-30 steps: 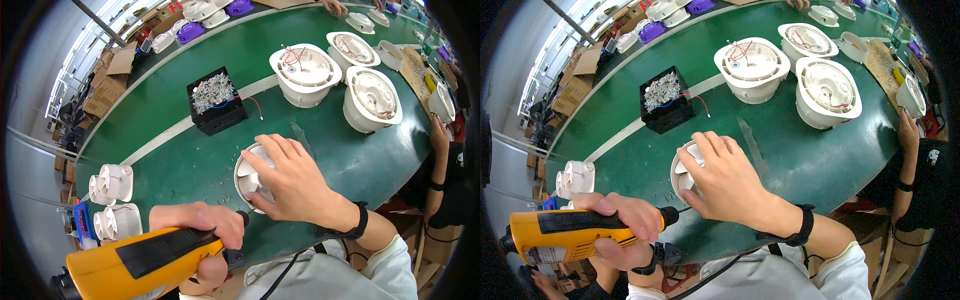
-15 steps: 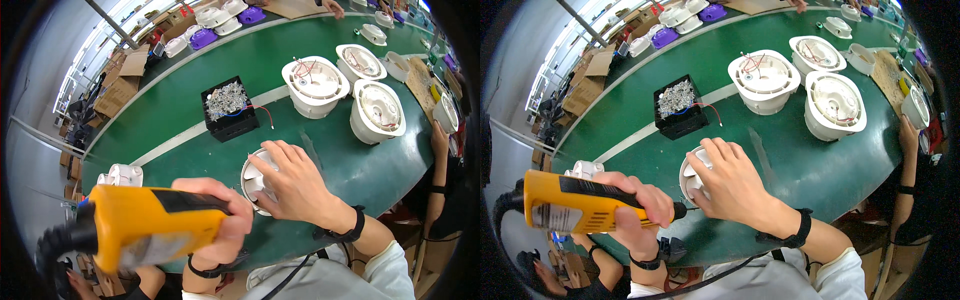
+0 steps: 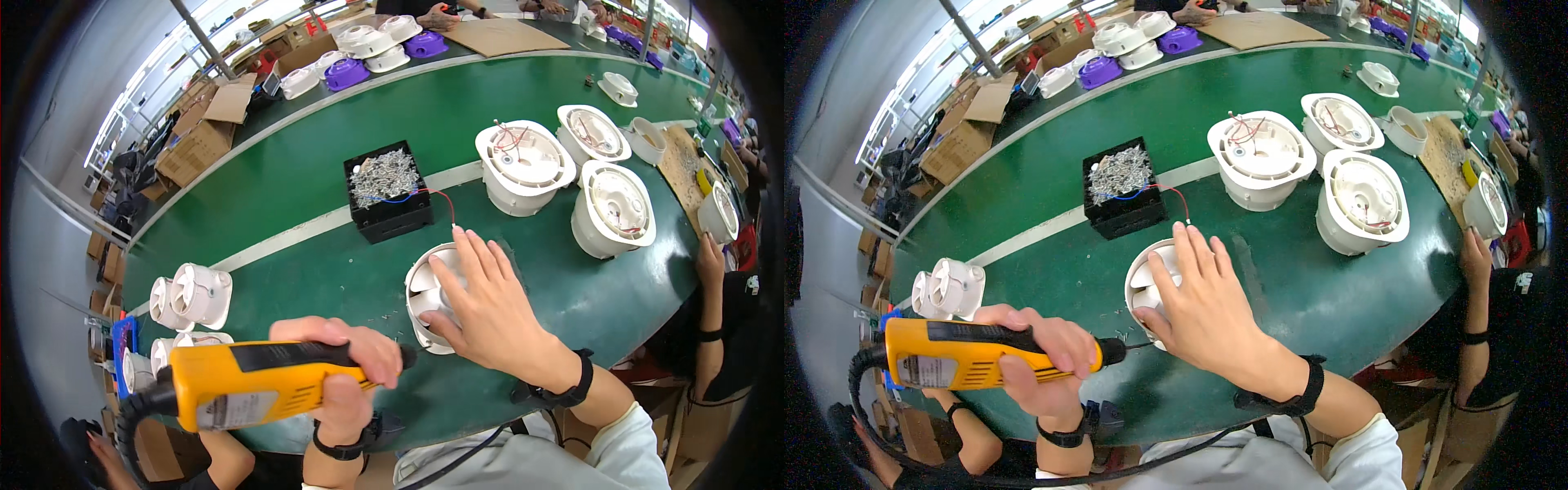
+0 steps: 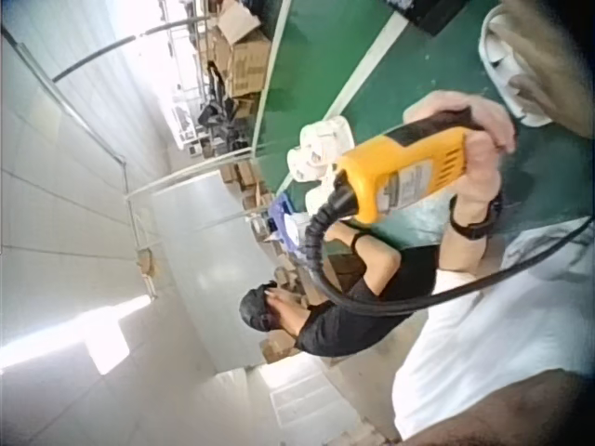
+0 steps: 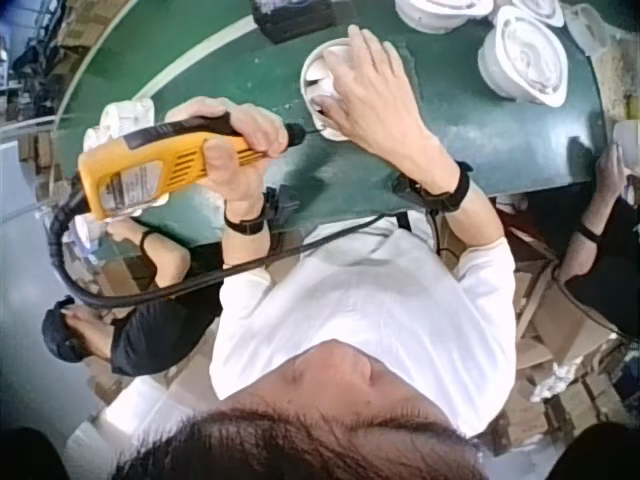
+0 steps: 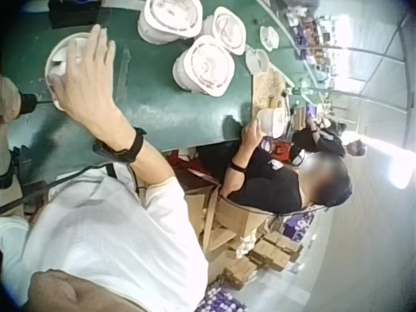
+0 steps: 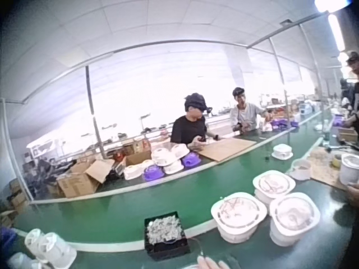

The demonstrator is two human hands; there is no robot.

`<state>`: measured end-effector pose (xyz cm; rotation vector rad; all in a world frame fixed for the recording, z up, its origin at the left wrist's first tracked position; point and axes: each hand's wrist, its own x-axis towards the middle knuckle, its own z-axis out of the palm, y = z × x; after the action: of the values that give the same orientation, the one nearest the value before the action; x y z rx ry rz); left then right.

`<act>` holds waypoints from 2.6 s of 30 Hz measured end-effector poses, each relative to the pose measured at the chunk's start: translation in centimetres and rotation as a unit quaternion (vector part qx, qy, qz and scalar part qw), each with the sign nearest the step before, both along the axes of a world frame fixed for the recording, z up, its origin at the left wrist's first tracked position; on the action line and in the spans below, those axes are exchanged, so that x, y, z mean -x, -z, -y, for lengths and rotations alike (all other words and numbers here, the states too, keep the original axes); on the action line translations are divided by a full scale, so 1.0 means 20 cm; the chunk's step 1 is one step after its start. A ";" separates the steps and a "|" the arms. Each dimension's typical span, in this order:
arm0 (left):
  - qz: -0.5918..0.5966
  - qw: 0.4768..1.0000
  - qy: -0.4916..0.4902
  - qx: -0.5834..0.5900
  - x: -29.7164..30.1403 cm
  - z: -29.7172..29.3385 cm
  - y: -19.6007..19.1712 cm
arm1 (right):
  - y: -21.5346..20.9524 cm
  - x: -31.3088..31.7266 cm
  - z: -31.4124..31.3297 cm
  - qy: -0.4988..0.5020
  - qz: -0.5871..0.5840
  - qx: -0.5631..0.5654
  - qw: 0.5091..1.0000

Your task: The person uses a yellow power drill to fasten screws into white fan housings on a green assembly table. They repeatedly pick up fan units, align them, and drive screws into the casing while other workers perform similar tasks in the background.

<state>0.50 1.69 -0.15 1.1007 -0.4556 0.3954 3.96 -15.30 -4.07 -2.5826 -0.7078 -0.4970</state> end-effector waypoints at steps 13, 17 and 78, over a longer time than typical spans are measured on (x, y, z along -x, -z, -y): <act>0.046 0.984 -0.153 -0.073 0.00 -0.11 -0.05 | -0.06 -0.11 0.04 -0.108 -0.052 -0.006 0.993; 0.037 0.988 -0.142 -0.055 0.00 -0.14 -0.04 | -0.13 -0.09 0.14 -0.171 -0.107 0.033 0.979; 0.034 0.985 -0.120 -0.119 -0.21 -0.12 -0.08 | -0.08 -0.08 0.03 -0.162 -0.056 0.042 0.984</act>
<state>4.71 4.17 1.51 1.3840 -0.4391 0.6030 5.56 -15.85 -2.45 -2.4781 -1.1036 -0.2202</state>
